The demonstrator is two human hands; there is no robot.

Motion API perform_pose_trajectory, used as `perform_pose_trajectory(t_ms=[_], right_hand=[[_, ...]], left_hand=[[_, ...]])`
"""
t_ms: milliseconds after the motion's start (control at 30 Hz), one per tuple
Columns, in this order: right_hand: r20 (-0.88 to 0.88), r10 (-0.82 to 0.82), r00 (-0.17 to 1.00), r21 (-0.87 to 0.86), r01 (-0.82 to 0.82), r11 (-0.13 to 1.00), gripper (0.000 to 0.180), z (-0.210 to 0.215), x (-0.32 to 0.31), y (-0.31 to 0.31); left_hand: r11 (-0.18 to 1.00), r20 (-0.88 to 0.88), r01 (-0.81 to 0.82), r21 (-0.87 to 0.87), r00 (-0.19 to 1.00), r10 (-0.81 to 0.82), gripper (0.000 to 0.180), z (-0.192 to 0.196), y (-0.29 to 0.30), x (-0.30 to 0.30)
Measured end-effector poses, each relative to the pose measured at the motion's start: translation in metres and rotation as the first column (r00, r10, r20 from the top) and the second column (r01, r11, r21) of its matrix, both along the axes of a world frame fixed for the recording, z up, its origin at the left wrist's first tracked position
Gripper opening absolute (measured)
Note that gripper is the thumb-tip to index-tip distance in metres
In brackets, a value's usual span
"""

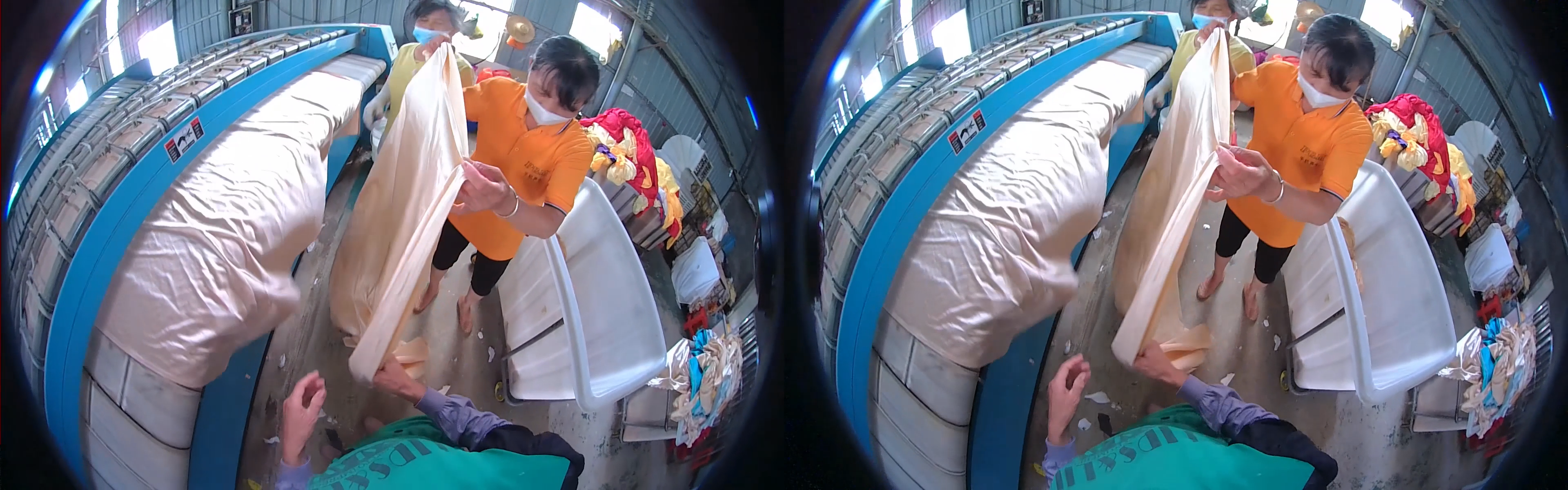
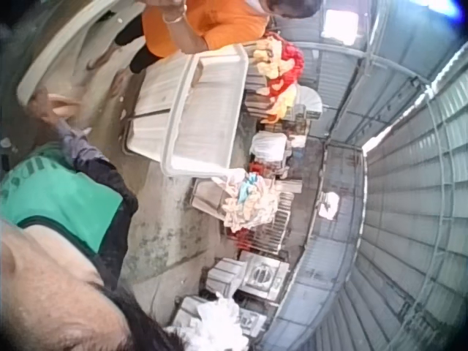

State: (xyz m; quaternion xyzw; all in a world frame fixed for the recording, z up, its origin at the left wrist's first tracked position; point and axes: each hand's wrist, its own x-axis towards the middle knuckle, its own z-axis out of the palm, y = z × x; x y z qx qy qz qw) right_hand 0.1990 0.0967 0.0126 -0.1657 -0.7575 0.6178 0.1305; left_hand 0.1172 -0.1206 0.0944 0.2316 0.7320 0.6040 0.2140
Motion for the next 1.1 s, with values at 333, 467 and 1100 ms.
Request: perform_pose_trajectory(t_ms=[333, 467, 1100], right_hand=[[-0.187, -0.011, 0.982, -0.549, -0.095, 0.83, 0.048, -0.002, -0.01, -0.085], [-0.038, 0.002, 0.999, 0.038, 0.0, 0.999, 0.032, -0.011, -0.021, -0.074], [-0.5, -0.426, 0.754, -0.396, 0.239, 0.887, 0.012, 0.124, -0.067, 0.087]], left_hand=[[0.783, -0.662, -0.175, -0.596, 0.66, -0.357, 0.061, 0.025, 0.105, -0.003], [0.689, -0.626, -0.27, -0.672, 0.704, -0.336, 0.028, -0.014, 0.091, -0.041], [0.936, -0.585, -0.161, -0.314, 0.809, -0.057, 0.012, -0.079, 0.073, -0.047]])
